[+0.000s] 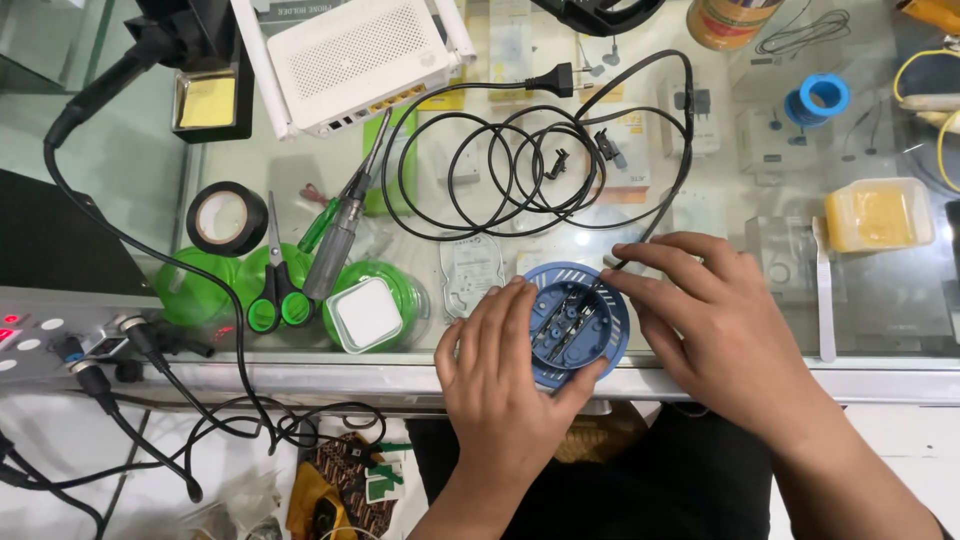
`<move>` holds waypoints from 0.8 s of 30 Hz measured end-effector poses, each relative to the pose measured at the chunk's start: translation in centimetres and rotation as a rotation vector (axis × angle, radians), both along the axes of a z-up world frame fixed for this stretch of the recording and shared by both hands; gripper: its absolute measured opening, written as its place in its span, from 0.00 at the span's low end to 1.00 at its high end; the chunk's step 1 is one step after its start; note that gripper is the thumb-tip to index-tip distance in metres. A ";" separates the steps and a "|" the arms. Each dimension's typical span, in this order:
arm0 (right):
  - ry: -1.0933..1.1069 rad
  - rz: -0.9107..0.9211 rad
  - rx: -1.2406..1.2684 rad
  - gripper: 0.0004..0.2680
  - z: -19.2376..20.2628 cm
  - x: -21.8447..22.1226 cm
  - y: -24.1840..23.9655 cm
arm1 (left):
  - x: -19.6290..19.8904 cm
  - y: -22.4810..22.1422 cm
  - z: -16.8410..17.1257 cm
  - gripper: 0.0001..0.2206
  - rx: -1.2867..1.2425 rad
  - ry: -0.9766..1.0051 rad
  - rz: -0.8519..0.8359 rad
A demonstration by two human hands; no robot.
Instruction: Soldering wires and using a screwdriver to assemble a small electronic component on a repair bench
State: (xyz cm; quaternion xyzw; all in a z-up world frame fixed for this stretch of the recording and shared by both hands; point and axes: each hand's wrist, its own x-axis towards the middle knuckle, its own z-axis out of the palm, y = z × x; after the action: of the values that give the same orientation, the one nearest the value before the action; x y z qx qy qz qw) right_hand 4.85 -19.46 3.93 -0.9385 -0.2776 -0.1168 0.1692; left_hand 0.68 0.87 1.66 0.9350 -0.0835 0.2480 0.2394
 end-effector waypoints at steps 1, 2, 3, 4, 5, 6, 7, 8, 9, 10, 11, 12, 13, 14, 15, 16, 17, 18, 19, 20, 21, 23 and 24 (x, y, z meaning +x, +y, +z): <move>0.000 0.000 0.001 0.14 0.0 -0.1 0.1 | -0.1 0.0 -0.1 0.32 0.001 0.000 0.000; 0.013 -0.004 0.023 0.15 0.1 -0.1 0.1 | -0.1 0.0 -0.2 0.32 0.000 -0.010 0.003; 0.026 -0.007 0.046 0.15 0.1 -0.2 0.2 | -0.2 0.0 -0.3 0.33 0.000 -0.020 0.006; 0.025 -0.009 0.049 0.15 0.0 -0.3 0.3 | -0.2 -0.1 -0.2 0.33 0.002 -0.021 0.005; 0.012 -0.015 0.066 0.16 -0.1 -0.5 0.4 | -0.2 -0.1 -0.2 0.32 0.000 -0.016 0.006; -0.001 -0.021 0.083 0.16 -0.2 -0.7 0.4 | -0.3 -0.2 -0.2 0.32 -0.002 -0.012 0.007; -0.001 -0.024 0.085 0.16 -0.2 -0.9 0.4 | -0.4 -0.2 -0.4 0.32 0.000 -0.011 0.005; -0.006 -0.021 0.125 0.16 -0.3 -1.0 0.5 | -0.5 -0.2 -0.6 0.36 0.001 0.001 0.010; -0.010 -0.019 0.164 0.16 -0.4 -1.2 0.5 | -0.6 -0.2 -0.9 0.40 0.001 0.014 0.014; -0.009 -0.023 0.165 0.16 -0.4 -2.0 0.1 | -0.8 0.2 -0.7 0.40 0.002 0.015 0.011; 0.011 -0.041 0.219 0.15 -0.4 -2.8 -0.4 | -0.9 0.5 -0.4 0.45 -0.074 0.073 -0.024; 0.031 -0.060 0.273 0.14 -0.4 -3.5 -0.8 | -1.0 0.9 -0.2 0.51 -0.150 0.131 -0.059; 0.031 -0.065 0.274 0.14 -0.7 -4.7 -1.8 | -0.9 1.6 0.4 0.51 -0.149 0.133 -0.064; 0.071 -0.013 0.391 0.11 -1.1 -5.8 -2.8 | -0.9 2.2 0.9 0.46 -0.275 0.174 -0.112; 0.116 0.040 0.509 0.09 -1.5 -7.1 -3.8 | -0.9 2.9 1.4 0.41 -0.401 0.220 -0.159; 0.121 0.034 0.510 0.09 -0.9 -7.5 -4.1 | -0.7 3.4 1.3 0.41 -0.401 0.227 -0.162; 0.322 0.190 0.626 0.12 -0.2 -7.9 -4.5 | -0.4 3.9 1.2 0.35 -0.444 0.152 -0.163; 0.528 0.346 0.741 0.22 0.5 -8.4 -5.0 | -0.1 4.2 1.1 0.29 -0.487 0.077 -0.164; 0.519 0.312 0.729 0.22 -0.1 -8.4 -4.9 | -0.2 4.2 0.1 0.29 -0.506 0.083 -0.195; 0.638 0.411 0.725 0.22 -0.6 -8.5 -5.0 | -0.3 4.0 -0.9 0.28 -0.636 0.088 -0.143; 0.747 0.503 0.723 0.23 -1.1 -8.5 -5.0 | -0.1 3.8 -1.9 0.26 -0.764 0.095 -0.102; 0.739 0.417 0.746 0.25 -1.4 -9.4 -5.9 | -0.8 4.3 -4.3 0.23 -0.839 0.132 -0.048; 0.748 0.374 0.777 0.27 -1.6 -9.7 -6.3 | -1.1 4.6 -5.6 0.20 -0.893 0.166 0.049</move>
State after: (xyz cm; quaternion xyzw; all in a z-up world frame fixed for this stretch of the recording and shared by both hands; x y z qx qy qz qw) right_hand -4.90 -25.71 2.37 -0.7196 -0.2966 0.1620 0.6066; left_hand -0.42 5.43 -3.93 0.7586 0.0731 0.1895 0.6191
